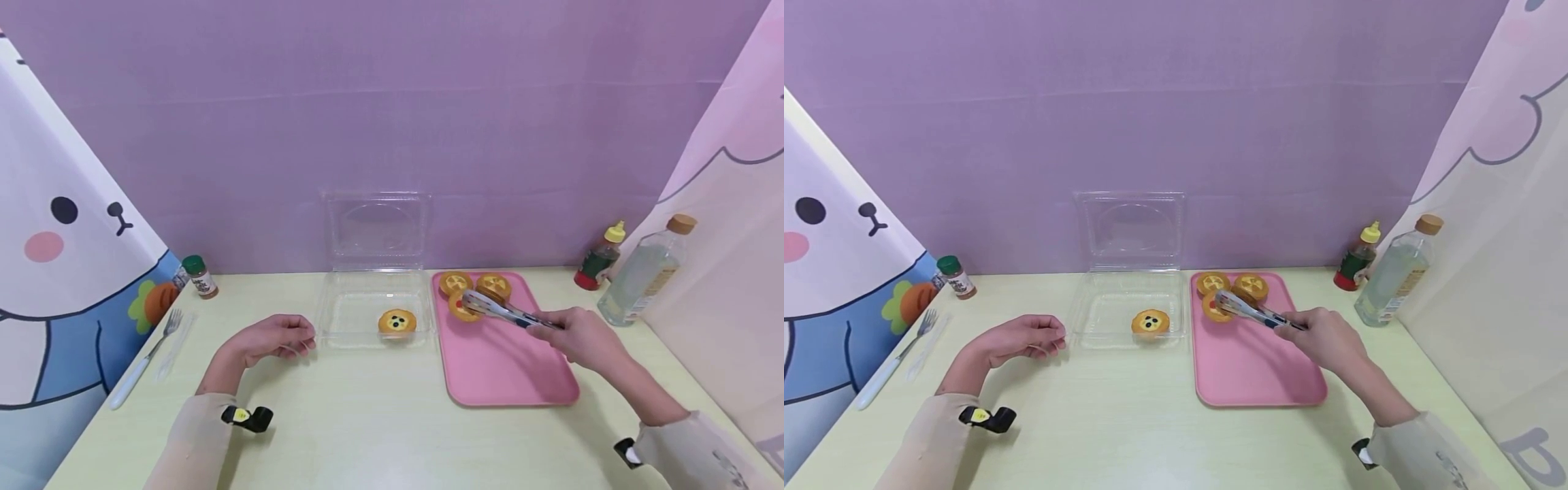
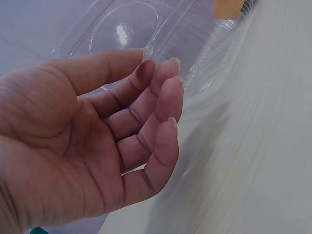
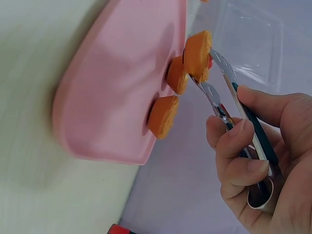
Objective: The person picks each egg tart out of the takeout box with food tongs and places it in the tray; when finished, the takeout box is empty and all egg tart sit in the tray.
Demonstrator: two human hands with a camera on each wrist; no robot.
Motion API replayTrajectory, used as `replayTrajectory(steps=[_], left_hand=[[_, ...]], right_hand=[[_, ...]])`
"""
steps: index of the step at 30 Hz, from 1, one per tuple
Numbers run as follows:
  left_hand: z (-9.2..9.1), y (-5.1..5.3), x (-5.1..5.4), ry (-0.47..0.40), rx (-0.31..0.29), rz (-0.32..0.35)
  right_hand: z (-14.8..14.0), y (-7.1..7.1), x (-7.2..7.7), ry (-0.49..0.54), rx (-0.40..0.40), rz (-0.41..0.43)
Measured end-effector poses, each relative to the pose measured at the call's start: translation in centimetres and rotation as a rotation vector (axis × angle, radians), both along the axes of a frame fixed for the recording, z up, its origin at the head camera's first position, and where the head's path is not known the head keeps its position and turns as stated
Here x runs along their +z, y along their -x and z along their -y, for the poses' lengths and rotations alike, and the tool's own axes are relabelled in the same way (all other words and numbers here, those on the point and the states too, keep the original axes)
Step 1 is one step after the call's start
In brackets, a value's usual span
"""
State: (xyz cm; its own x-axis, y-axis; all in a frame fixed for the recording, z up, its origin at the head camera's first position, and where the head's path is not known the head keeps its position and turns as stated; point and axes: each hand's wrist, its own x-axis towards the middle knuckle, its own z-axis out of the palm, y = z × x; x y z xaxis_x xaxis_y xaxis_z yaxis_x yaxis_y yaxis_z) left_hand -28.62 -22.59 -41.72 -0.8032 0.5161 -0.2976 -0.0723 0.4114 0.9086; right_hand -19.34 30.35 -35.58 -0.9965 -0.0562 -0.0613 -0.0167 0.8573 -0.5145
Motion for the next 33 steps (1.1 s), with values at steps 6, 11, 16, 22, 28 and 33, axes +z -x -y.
replayTrajectory(steps=[6, 11, 16, 22, 28, 33], left_hand=[[0.0, 0.0, -0.1, 0.001, 0.002, -0.001], [0.0, 0.0, -0.3, 0.004, 0.002, -0.008], [0.0, 0.0, -0.3, 0.003, 0.002, -0.009], [0.0, 0.0, -0.3, 0.001, 0.003, -0.008], [0.0, 0.0, -0.2, 0.001, 0.003, -0.010], [-0.1, 0.0, -0.1, 0.005, 0.008, -0.007]], right_hand=[[-0.1, 0.2, -0.8, 0.039, 0.003, 0.028], [-0.1, 0.2, -1.2, 0.048, 0.003, 0.039], [0.0, 0.3, -1.5, 0.056, 0.001, 0.047], [0.2, 0.4, -1.7, 0.059, 0.003, 0.055], [0.3, 0.6, -1.6, 0.060, 0.008, 0.059], [0.4, 0.8, -1.5, 0.056, 0.004, 0.070]])
